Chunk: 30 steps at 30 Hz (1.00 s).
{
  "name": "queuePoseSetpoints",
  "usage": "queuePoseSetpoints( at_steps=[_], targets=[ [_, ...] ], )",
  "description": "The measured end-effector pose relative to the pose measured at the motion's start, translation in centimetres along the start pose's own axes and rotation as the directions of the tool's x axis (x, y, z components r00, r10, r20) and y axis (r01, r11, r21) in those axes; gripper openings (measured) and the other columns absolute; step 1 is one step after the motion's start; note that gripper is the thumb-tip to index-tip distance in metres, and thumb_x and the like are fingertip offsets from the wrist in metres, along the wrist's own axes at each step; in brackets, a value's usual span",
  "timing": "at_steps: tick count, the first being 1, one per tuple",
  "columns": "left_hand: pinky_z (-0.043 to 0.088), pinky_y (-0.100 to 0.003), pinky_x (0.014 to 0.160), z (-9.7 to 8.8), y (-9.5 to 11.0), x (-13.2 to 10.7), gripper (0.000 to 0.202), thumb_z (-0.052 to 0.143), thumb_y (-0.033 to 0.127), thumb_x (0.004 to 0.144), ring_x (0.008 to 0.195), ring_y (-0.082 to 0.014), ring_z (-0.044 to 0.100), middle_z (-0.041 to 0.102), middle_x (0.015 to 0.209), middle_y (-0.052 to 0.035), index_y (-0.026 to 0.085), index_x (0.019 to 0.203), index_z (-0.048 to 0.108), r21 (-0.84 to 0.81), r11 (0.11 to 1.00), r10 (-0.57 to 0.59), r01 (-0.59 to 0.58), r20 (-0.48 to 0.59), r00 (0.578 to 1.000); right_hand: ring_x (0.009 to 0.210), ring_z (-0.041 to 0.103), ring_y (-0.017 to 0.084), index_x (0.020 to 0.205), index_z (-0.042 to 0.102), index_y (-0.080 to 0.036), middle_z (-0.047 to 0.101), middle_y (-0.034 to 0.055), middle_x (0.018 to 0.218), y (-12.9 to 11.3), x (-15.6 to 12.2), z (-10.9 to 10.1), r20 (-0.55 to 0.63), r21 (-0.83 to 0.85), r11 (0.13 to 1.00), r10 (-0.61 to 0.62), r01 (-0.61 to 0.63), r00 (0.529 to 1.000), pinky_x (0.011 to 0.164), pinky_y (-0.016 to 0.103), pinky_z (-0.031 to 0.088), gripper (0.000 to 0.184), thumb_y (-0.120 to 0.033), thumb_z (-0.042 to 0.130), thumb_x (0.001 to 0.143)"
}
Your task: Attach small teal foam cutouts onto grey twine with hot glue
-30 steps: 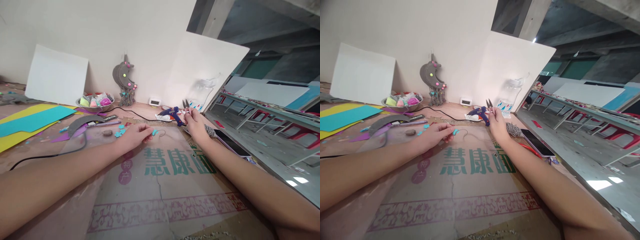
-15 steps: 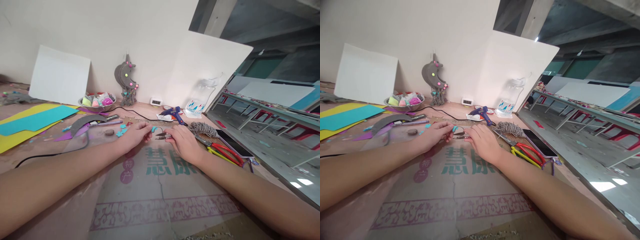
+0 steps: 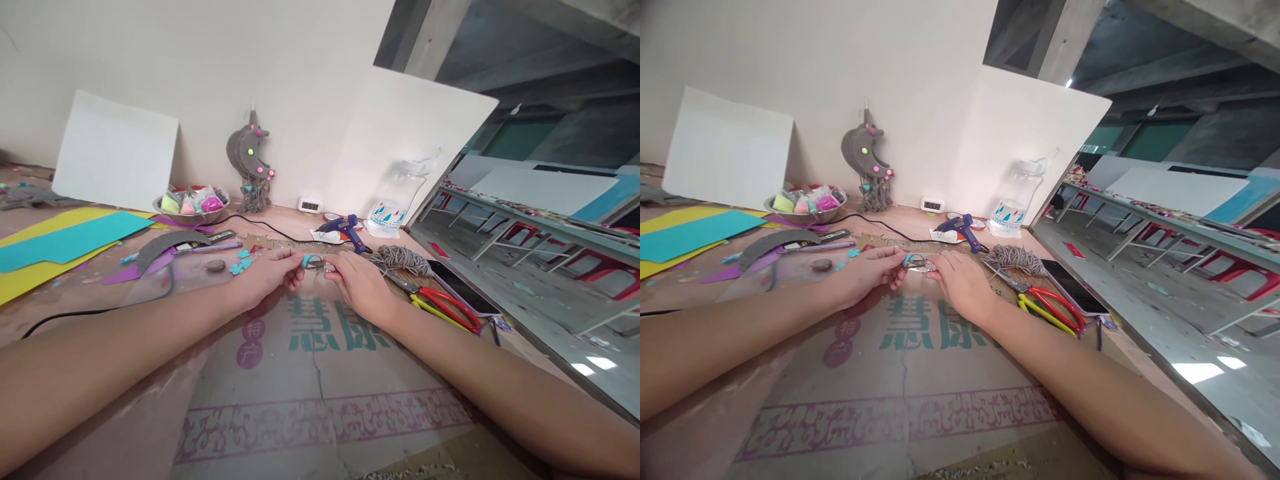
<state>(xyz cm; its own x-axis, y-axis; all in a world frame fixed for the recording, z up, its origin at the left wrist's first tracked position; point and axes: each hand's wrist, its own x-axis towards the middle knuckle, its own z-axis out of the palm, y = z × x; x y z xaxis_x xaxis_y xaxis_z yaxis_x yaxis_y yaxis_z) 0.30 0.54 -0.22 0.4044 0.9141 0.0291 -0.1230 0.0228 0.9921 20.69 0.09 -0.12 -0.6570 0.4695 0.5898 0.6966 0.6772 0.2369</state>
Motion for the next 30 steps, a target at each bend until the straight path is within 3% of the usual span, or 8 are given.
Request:
queuePoseSetpoints(
  at_steps=[30],
  targets=[
    [0.04, -0.021, 0.051, 0.19, 0.3, -0.06, 0.03, 0.053, 0.038, 0.084, 0.05, -0.0078, 0.05, 0.054, 0.059, 0.0004, 0.014, 0.067, 0.05, 0.037, 0.999, -0.024, 0.023, 0.019, 1.0, 0.08, 0.058, 0.021, 0.102, 0.056, -0.014, 0.064, 0.0098, 0.084, 0.23, -0.13, 0.26, 0.022, 0.068, 0.997, 0.032, -0.034, 0.999, 0.071, 0.034, 0.046, 0.029, -0.035, 0.038, 0.094]
  ],
)
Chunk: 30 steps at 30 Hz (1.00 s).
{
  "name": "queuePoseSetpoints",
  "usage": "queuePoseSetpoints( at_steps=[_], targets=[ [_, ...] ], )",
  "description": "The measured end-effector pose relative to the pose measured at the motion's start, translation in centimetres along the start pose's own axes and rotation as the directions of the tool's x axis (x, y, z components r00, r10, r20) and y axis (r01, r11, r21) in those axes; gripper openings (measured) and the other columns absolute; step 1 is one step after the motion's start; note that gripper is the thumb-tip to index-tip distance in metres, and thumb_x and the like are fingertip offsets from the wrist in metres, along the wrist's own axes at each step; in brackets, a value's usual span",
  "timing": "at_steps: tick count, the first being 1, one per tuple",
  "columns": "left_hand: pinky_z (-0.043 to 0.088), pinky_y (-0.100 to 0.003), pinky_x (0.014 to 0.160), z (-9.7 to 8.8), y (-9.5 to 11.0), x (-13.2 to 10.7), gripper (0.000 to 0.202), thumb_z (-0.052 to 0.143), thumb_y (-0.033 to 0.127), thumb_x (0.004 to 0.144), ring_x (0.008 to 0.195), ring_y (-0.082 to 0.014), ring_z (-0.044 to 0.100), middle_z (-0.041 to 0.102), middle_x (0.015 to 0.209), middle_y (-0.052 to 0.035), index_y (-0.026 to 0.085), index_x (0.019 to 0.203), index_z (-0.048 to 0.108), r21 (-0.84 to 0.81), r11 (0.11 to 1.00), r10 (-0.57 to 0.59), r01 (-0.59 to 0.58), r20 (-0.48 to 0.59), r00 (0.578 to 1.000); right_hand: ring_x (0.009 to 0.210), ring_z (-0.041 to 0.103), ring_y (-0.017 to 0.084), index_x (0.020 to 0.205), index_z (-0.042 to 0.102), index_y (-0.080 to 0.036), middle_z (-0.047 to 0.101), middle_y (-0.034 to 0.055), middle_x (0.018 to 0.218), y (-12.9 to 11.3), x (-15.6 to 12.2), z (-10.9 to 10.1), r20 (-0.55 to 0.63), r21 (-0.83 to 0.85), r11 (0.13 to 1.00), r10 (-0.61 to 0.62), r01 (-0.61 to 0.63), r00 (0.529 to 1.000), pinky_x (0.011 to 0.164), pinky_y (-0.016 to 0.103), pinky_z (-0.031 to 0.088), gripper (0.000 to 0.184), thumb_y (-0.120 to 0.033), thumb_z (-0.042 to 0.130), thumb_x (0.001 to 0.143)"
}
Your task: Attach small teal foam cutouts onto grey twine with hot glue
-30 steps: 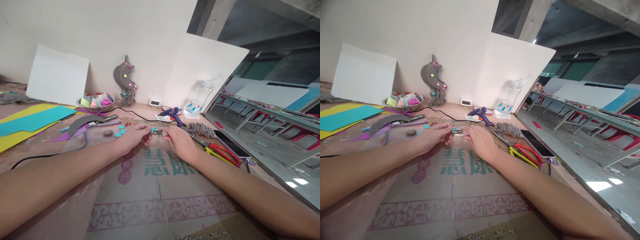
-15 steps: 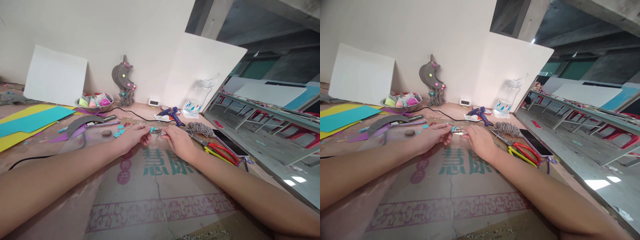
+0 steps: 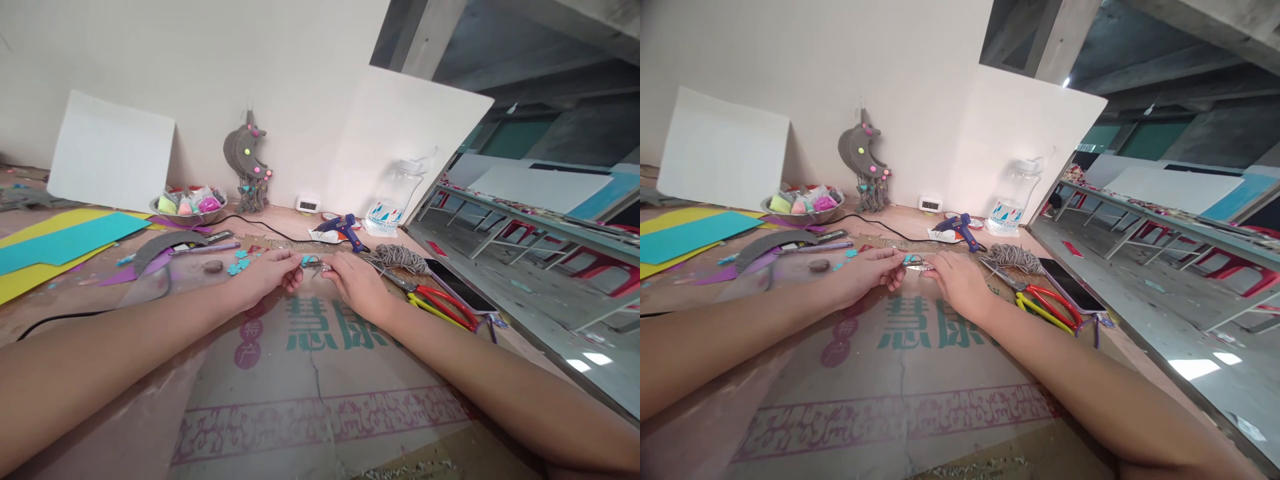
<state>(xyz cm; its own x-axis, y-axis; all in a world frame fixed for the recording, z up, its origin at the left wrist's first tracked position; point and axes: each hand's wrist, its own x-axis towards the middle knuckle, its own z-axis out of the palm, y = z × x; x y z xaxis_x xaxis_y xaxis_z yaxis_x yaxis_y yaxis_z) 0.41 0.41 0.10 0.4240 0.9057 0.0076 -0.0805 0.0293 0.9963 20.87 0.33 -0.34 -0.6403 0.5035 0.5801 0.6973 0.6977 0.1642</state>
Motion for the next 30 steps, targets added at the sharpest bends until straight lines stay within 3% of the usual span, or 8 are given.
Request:
queuePoseSetpoints(
  at_steps=[4, 10, 30],
  targets=[
    [0.04, -0.021, 0.052, 0.13, 0.11, -0.02, 0.028, 0.052, 0.035, 0.085, 0.049, -0.0079, 0.05, 0.054, 0.058, 0.0003, 0.014, 0.067, 0.049, 0.002, 1.0, -0.01, 0.01, -0.018, 1.0, 0.08, 0.059, 0.021, 0.102, 0.056, -0.015, 0.064, 0.0094, 0.085, -0.05, -0.04, -0.05, -0.002, 0.026, 1.0, 0.01, -0.01, 1.0, 0.071, 0.033, 0.046, 0.028, -0.034, 0.038, 0.094],
    [0.039, -0.021, 0.052, 0.13, -0.17, 0.06, 0.025, 0.05, 0.033, 0.085, 0.05, -0.0074, 0.048, 0.053, 0.059, 0.0009, 0.015, 0.067, 0.049, -0.019, 1.0, 0.02, -0.021, -0.04, 0.999, 0.084, 0.061, 0.022, 0.104, 0.055, -0.016, 0.065, 0.0109, 0.091, 0.27, -0.14, 0.11, -0.095, 0.064, 0.992, 0.112, -0.106, 0.989, 0.074, 0.034, 0.048, 0.029, -0.037, 0.038, 0.094],
    [0.039, -0.023, 0.053, -0.1, -0.61, 0.15, 0.028, 0.051, 0.04, 0.083, 0.051, -0.0089, 0.049, 0.053, 0.061, 0.0007, 0.016, 0.069, 0.047, -0.04, 0.999, 0.014, -0.014, 0.001, 1.0, 0.084, 0.06, 0.022, 0.102, 0.056, -0.015, 0.065, 0.01, 0.086, 0.32, 0.07, -0.09, -0.079, 0.015, 0.997, 0.071, -0.07, 0.994, 0.072, 0.034, 0.047, 0.026, -0.034, 0.041, 0.093]
  ],
)
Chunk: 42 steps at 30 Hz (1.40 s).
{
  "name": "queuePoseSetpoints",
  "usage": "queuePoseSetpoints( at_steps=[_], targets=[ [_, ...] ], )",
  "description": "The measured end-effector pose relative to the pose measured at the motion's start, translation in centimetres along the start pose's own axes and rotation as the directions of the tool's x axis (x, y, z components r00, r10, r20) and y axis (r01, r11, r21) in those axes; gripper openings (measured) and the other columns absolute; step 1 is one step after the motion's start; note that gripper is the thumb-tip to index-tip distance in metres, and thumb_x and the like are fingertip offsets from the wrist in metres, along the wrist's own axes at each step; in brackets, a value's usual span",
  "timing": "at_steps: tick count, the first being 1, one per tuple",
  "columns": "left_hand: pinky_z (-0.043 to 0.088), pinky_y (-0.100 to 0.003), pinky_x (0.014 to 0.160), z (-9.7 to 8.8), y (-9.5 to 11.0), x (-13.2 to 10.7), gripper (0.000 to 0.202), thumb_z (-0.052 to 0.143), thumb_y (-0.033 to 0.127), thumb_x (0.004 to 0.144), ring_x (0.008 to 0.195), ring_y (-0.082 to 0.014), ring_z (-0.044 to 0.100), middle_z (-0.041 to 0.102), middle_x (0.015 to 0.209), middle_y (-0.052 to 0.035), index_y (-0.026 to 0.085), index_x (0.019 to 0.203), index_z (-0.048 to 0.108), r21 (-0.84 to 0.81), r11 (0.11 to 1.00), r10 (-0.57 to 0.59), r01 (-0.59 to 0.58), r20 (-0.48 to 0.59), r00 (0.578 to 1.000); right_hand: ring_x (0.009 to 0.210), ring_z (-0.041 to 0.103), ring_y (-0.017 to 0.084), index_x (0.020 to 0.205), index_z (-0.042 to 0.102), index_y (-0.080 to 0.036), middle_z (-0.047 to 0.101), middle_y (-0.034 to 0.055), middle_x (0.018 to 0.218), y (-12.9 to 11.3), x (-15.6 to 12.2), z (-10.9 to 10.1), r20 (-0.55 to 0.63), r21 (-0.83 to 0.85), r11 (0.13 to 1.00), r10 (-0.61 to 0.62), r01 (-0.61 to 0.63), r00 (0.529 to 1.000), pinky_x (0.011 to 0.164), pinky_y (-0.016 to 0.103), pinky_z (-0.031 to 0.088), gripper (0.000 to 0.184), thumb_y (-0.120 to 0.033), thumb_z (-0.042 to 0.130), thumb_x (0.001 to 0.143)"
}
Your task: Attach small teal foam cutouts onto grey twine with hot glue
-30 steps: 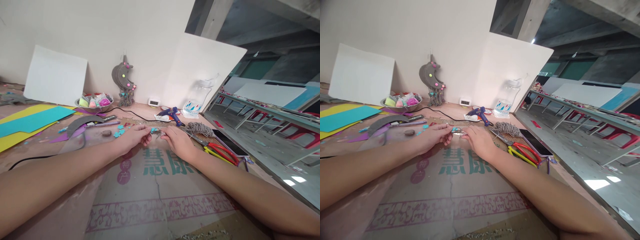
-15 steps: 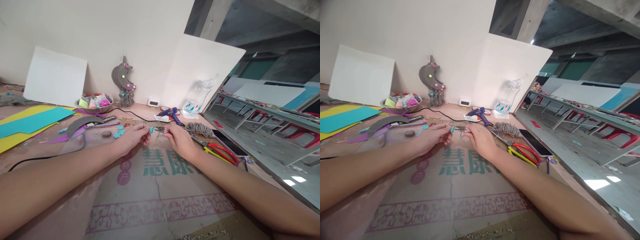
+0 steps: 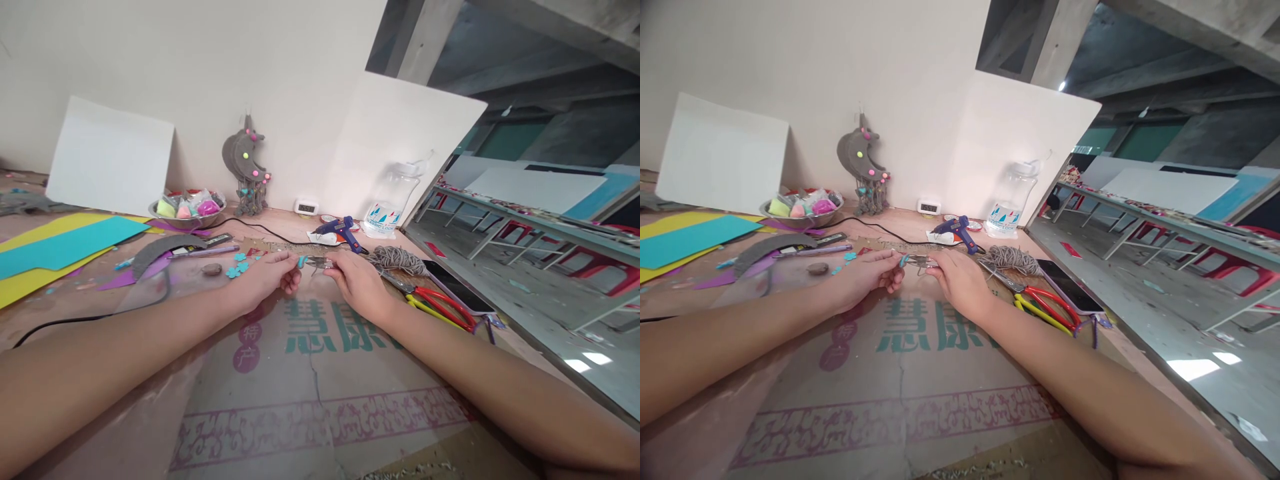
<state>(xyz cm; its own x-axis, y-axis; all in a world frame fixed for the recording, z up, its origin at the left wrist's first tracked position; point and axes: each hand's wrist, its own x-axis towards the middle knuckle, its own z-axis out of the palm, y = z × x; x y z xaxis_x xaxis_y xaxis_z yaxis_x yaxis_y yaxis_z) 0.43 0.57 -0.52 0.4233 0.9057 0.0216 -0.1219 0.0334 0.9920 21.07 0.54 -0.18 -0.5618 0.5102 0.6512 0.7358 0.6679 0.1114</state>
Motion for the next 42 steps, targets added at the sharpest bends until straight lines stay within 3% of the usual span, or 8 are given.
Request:
queuePoseSetpoints(
  at_steps=[26, 31, 34, 37, 39, 42],
  targets=[
    [0.038, -0.022, 0.052, 0.3, 0.6, -0.2, 0.028, 0.049, 0.037, 0.084, 0.05, -0.0087, 0.049, 0.053, 0.058, 0.0009, 0.016, 0.066, 0.046, 0.026, 1.0, -0.017, 0.018, -0.022, 1.0, 0.082, 0.058, 0.021, 0.096, 0.057, -0.016, 0.064, 0.0089, 0.083, 0.1, 0.0, 0.0, -0.002, -0.046, 0.999, -0.029, 0.029, 1.0, 0.073, 0.032, 0.044, 0.022, -0.031, 0.041, 0.094],
    [0.039, -0.022, 0.054, 0.2, 0.3, -0.2, 0.029, 0.049, 0.041, 0.084, 0.053, -0.0086, 0.048, 0.052, 0.061, 0.0012, 0.016, 0.068, 0.047, 0.061, 0.998, 0.028, -0.026, -0.02, 0.999, 0.08, 0.058, 0.02, 0.1, 0.054, -0.015, 0.063, 0.0104, 0.089, 0.0, -0.2, -0.1, 0.01, 0.077, 0.99, 0.117, -0.117, 0.993, 0.072, 0.033, 0.045, 0.023, -0.032, 0.04, 0.094],
    [0.038, -0.022, 0.055, 0.1, 0.1, -0.1, 0.031, 0.049, 0.042, 0.084, 0.054, -0.0079, 0.047, 0.051, 0.062, 0.0021, 0.016, 0.068, 0.047, 0.128, 0.99, 0.069, -0.063, -0.037, 0.997, 0.072, 0.056, 0.017, 0.098, 0.054, -0.016, 0.062, 0.007, 0.086, -0.7, 0.0, -0.5, 0.024, 0.262, 0.924, 0.283, -0.28, 0.959, 0.066, 0.029, 0.045, 0.023, -0.036, 0.052, 0.087],
    [0.038, -0.022, 0.056, 0.0, -0.1, -0.2, 0.032, 0.048, 0.044, 0.085, 0.055, -0.0082, 0.047, 0.051, 0.063, 0.0023, 0.016, 0.07, 0.048, 0.24, 0.966, 0.112, -0.099, -0.04, 0.993, 0.06, 0.049, 0.012, 0.081, 0.056, -0.016, 0.056, 0.0009, 0.07, -1.8, 0.4, -1.0, 0.1, 0.451, 0.774, 0.451, -0.444, 0.887, 0.055, 0.024, 0.04, 0.025, -0.041, 0.058, 0.082],
    [0.038, -0.023, 0.057, -0.1, -0.1, -0.3, 0.033, 0.046, 0.046, 0.085, 0.057, -0.009, 0.047, 0.052, 0.065, 0.0021, 0.016, 0.071, 0.05, 0.322, 0.938, 0.143, -0.125, -0.03, 0.989, 0.058, 0.046, 0.011, 0.07, 0.057, -0.016, 0.053, -0.0006, 0.063, -2.7, 0.8, -1.3, 0.215, 0.517, 0.688, 0.471, -0.509, 0.855, 0.054, 0.023, 0.036, 0.028, -0.041, 0.054, 0.083],
    [0.038, -0.024, 0.056, -0.1, -0.2, -0.4, 0.033, 0.044, 0.047, 0.086, 0.057, -0.0098, 0.047, 0.053, 0.066, 0.0019, 0.017, 0.074, 0.052, 0.396, 0.904, 0.177, -0.161, -0.004, 0.984, 0.063, 0.047, 0.011, 0.074, 0.063, -0.016, 0.056, -0.0006, 0.067, -3.6, 1.2, -1.3, 0.344, 0.582, 0.613, 0.409, -0.534, 0.845, 0.058, 0.023, 0.037, 0.024, -0.037, 0.054, 0.083]
  ],
)
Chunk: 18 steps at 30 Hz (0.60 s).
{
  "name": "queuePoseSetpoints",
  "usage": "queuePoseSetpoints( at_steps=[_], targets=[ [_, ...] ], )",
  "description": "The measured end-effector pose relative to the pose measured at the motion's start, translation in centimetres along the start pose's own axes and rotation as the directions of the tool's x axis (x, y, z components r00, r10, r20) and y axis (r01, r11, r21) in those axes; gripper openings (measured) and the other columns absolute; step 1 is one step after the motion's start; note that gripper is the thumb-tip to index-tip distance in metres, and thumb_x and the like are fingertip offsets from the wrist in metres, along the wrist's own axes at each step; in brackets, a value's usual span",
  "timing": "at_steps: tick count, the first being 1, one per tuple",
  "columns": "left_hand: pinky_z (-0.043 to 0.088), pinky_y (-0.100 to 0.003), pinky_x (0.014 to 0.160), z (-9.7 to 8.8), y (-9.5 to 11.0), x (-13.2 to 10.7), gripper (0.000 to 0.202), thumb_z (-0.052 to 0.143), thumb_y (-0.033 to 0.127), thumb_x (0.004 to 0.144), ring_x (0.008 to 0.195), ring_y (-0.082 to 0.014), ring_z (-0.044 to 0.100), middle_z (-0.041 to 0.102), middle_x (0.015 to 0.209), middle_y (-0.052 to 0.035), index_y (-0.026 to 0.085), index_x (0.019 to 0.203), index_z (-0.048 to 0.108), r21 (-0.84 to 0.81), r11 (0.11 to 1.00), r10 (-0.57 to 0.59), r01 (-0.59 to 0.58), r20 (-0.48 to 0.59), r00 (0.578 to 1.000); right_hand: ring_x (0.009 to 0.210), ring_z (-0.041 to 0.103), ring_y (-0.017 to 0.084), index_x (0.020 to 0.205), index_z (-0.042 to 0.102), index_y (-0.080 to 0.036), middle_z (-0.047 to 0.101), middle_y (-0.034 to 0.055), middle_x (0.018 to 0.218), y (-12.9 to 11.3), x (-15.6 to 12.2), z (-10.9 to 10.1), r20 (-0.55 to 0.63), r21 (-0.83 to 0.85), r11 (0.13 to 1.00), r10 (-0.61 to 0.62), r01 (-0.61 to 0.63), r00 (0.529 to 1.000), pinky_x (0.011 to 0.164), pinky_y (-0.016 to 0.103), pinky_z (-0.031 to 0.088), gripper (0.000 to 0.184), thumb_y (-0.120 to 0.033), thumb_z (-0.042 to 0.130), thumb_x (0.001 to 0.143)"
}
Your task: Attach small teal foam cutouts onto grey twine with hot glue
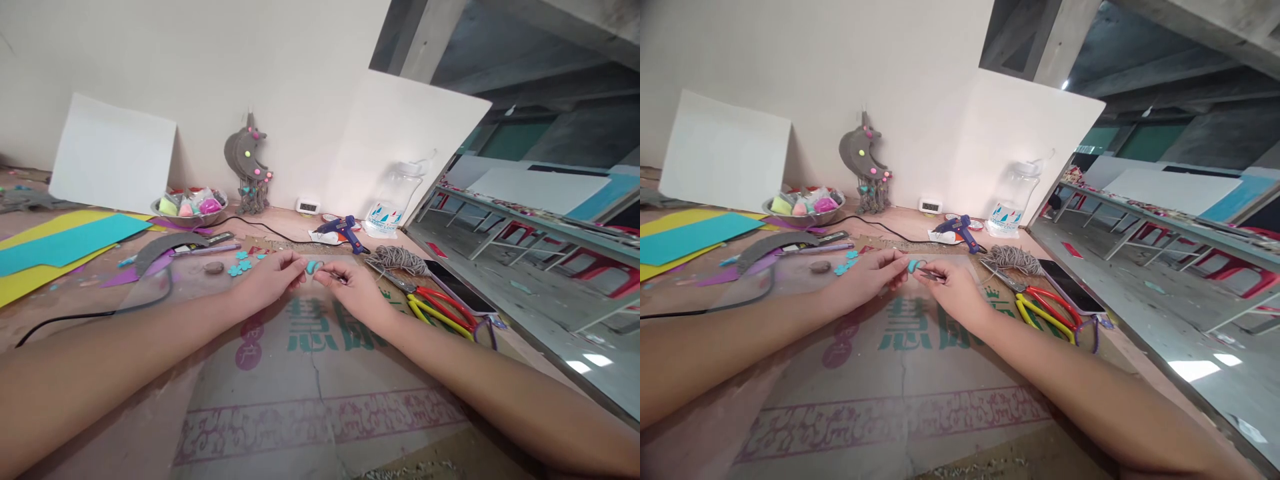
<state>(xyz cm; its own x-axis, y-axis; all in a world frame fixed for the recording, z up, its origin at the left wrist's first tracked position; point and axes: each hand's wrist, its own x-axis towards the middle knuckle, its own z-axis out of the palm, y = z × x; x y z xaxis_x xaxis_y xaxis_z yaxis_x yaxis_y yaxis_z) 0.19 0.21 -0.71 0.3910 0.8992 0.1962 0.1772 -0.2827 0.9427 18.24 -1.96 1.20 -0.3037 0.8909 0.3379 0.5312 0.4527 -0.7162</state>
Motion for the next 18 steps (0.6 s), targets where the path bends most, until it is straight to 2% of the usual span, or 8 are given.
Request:
queuePoseSetpoints(
  at_steps=[2, 10, 18],
  targets=[
    [0.037, -0.023, 0.056, 0.0, 0.1, -0.1, 0.034, 0.043, 0.047, 0.086, 0.057, -0.01, 0.047, 0.053, 0.066, 0.0021, 0.017, 0.073, 0.052, 0.033, 0.999, 0.02, -0.02, 0.005, 1.0, 0.063, 0.047, 0.011, 0.077, 0.064, -0.017, 0.057, -0.001, 0.069, -0.2, 0.0, 0.3, 0.035, 0.048, 0.999, 0.009, -0.011, 0.999, 0.059, 0.023, 0.036, 0.022, -0.036, 0.055, 0.082],
    [0.036, -0.023, 0.054, 0.1, 0.1, -0.2, 0.033, 0.043, 0.048, 0.086, 0.057, -0.0104, 0.047, 0.054, 0.068, 0.0024, 0.018, 0.077, 0.052, 0.105, 0.994, 0.013, -0.017, 0.032, 0.999, 0.058, 0.036, 0.009, 0.065, 0.055, -0.017, 0.044, -0.0038, 0.061, 0.7, 0.3, 0.2, 0.028, 0.119, 0.989, 0.081, -0.084, 0.996, 0.056, 0.023, 0.031, 0.029, -0.042, 0.057, 0.079],
    [0.036, -0.022, 0.055, 0.1, 0.2, -0.1, 0.03, 0.045, 0.044, 0.085, 0.058, -0.0112, 0.048, 0.053, 0.063, 0.0023, 0.018, 0.072, 0.054, 0.176, 0.983, 0.032, -0.045, 0.076, 0.997, 0.058, 0.036, 0.01, 0.071, 0.055, -0.017, 0.042, -0.0039, 0.062, 0.9, 0.4, 0.1, 0.019, 0.143, 0.988, 0.062, -0.064, 0.998, 0.055, 0.023, 0.03, 0.026, -0.041, 0.053, 0.082]
  ],
)
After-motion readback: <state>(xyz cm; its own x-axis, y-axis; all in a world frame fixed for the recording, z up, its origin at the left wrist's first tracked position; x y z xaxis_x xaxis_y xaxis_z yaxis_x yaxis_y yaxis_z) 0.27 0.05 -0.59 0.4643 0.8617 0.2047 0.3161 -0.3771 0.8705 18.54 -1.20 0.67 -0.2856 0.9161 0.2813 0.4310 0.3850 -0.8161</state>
